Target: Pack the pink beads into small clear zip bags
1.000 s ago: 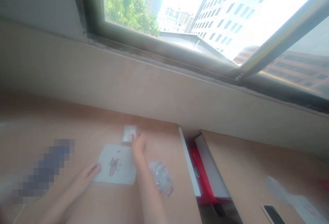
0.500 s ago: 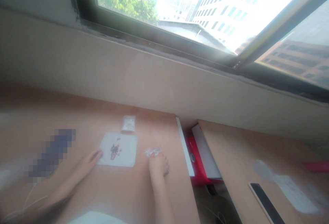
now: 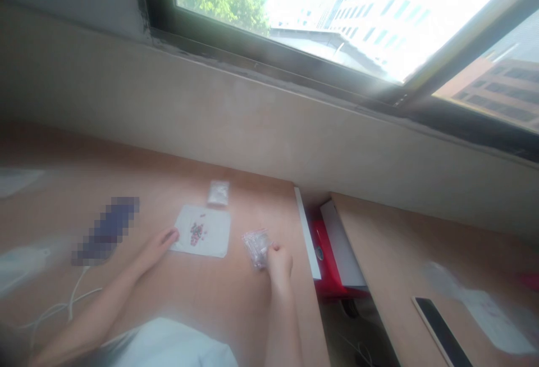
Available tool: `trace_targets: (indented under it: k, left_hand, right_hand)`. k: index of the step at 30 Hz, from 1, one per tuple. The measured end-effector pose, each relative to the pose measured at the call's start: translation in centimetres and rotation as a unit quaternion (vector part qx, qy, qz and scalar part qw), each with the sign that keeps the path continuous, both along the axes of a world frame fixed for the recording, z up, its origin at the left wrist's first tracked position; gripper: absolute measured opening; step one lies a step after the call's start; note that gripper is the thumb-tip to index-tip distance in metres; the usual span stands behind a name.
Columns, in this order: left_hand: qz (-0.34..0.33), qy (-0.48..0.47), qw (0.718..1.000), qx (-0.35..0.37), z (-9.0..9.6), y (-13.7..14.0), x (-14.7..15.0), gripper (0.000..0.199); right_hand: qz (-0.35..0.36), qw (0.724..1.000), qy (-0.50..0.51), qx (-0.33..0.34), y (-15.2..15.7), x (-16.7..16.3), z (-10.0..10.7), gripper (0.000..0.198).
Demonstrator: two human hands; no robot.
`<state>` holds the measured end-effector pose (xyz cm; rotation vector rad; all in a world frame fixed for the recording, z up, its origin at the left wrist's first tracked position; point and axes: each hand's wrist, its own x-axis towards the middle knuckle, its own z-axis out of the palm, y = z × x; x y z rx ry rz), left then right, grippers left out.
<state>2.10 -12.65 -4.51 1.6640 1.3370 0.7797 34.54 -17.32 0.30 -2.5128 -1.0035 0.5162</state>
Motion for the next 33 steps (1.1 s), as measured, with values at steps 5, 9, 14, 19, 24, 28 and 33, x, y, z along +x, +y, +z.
trace_targets:
  k: [5, 9, 14, 19, 24, 28, 33]
  left_hand:
    - [0.013, -0.047, 0.997, -0.059, 1.0, 0.3, -0.2, 0.026]
    - [0.003, -0.067, 0.996, -0.062, 4.1, 0.2, 0.6, 0.027]
    - [-0.138, -0.125, 0.978, -0.098, 9.5, -1.0, 3.3, 0.031]
    - [-0.137, -0.112, 0.977, -0.120, 11.2, -1.7, 4.1, 0.037]
    - [-0.157, -0.076, 0.975, -0.138, 11.6, -1.6, 2.7, 0.037]
    - [-0.172, -0.060, 0.974, -0.136, 12.2, -1.7, 2.5, 0.035]
    - [-0.144, -0.022, 0.980, -0.134, 11.0, -1.1, 2.4, 0.033]
  right_hand:
    - [-0.029, 0.993, 0.044, 0.109, -1.1, 0.3, 2.9, 0.025]
    - [0.040, 0.961, 0.167, 0.218, -1.1, -3.2, 5.3, 0.031]
    - [0.196, 0.910, 0.301, 0.209, 0.4, -11.0, 6.4, 0.030]
    - [0.277, 0.855, 0.401, 0.175, 1.6, -15.6, 6.0, 0.031]
    - [0.274, 0.841, 0.447, 0.132, 1.9, -15.8, 5.9, 0.027]
    - [0.285, 0.839, 0.450, 0.110, 1.9, -15.6, 5.7, 0.021]
    - [0.263, 0.892, 0.344, 0.130, 2.1, -15.7, 5.8, 0.016]
